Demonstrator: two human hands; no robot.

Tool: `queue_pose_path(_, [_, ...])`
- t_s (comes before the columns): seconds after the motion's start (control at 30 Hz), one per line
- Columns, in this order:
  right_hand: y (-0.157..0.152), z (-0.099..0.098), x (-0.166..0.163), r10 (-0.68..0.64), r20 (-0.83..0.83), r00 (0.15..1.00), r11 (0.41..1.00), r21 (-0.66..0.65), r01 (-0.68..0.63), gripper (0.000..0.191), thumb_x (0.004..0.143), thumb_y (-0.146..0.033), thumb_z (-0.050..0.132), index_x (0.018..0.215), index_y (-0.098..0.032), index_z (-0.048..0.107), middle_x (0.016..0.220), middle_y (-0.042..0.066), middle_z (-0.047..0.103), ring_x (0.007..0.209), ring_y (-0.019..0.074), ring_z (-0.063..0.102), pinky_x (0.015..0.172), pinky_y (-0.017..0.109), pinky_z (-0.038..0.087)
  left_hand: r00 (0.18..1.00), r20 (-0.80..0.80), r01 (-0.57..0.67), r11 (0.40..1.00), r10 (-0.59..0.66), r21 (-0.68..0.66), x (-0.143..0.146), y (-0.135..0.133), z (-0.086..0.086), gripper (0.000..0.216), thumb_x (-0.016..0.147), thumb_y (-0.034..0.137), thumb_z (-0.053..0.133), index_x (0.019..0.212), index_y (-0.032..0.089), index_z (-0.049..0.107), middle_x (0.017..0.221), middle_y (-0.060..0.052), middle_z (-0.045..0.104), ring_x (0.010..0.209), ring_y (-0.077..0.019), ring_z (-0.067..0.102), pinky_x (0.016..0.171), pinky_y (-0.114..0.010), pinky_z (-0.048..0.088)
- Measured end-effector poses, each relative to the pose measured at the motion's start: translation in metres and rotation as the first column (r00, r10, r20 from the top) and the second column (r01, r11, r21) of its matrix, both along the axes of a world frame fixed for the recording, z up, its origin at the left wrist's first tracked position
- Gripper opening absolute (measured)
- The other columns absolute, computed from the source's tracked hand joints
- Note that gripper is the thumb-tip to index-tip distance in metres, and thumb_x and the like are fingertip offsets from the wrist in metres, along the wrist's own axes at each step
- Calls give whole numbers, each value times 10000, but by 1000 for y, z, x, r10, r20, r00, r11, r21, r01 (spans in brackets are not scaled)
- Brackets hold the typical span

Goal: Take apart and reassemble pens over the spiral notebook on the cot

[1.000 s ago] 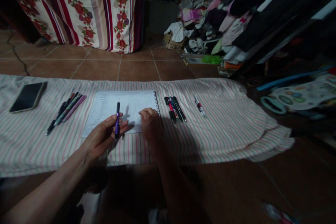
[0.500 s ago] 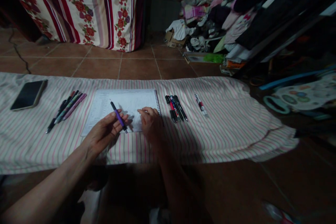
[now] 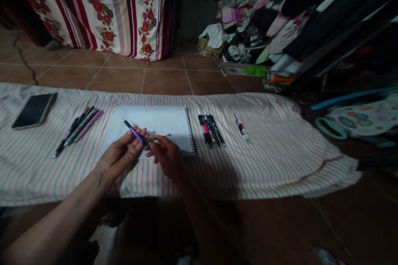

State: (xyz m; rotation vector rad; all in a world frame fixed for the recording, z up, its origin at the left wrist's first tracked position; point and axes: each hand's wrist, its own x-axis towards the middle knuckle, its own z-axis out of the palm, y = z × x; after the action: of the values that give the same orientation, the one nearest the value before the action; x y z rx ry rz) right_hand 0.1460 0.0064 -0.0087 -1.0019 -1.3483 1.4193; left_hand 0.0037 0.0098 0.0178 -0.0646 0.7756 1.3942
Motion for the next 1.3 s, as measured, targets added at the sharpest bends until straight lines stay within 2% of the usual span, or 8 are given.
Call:
queue_pose_path(0.17, [-4,4,-8,1,-229,973,989,-143,-35,263,754,-406,640,957,-240,664,898,17,691,683,127,635,541,231,442,999,34,28,999,-29,15,2,-2,-2,210,895,54,387,846,70,591,810,-100,655,782,-164,677,711,-277,576])
queue_pose_path(0.33, [-4,3,-10,15,-332,943,961,-257,-106,326,687,-402,711,985,-273,682,955,16,696,757,143,636,601,245,455,998,53,28,999,-29,20,1,0,-4,207,901,70,390,858,81,593,837,-99,655,792,-155,672,709,-266,568])
queue_pose_path(0.53, [-3,0,-14,0,-323,946,968,-237,-81,315,656,-377,734,957,-290,700,1032,17,688,783,157,623,625,272,463,998,32,49,998,-50,27,1,-1,-2,220,909,95,383,852,83,595,829,-100,647,781,-151,660,671,-250,560])
queue_pose_path(0.7, [-5,3,-16,-4,-362,932,965,-245,-91,322,666,-372,726,979,-303,697,1087,14,675,824,158,626,635,267,470,995,47,80,993,-85,88,0,-2,-5,228,913,99,370,857,88,591,836,-99,642,762,-152,655,570,-214,531])
queue_pose_path(0.8, [-7,2,-17,-38,-365,930,965,-256,-61,294,676,-370,722,961,-302,702,1082,9,675,865,167,628,678,285,487,996,28,79,990,-83,121,1,-2,-7,215,904,89,386,846,91,593,849,-101,642,779,-155,653,610,-226,537])
queue_pose_path(0.97, [-9,-5,-21,-68,-324,944,985,-175,11,279,704,-402,698,958,-286,700,1020,20,693,868,184,635,758,354,502,993,-24,115,980,-113,161,3,-5,-2,131,864,92,475,820,113,597,836,-82,640,760,-148,643,620,-220,529])
queue_pose_path(1.13, [-9,-10,-25,-120,-321,940,982,-176,65,249,715,-399,690,929,-271,700,938,15,706,804,173,647,760,367,517,991,-51,128,970,-120,204,2,-6,-4,80,845,111,522,813,129,592,838,-72,635,786,-153,640,606,-210,517])
queue_pose_path(1.3, [-9,-6,-25,-70,-362,930,979,-204,-6,257,698,-386,711,933,-284,698,1009,15,690,891,180,644,793,358,517,991,-36,131,969,-126,209,-1,-4,-7,95,857,118,503,833,124,594,839,-75,639,776,-151,643,649,-227,530])
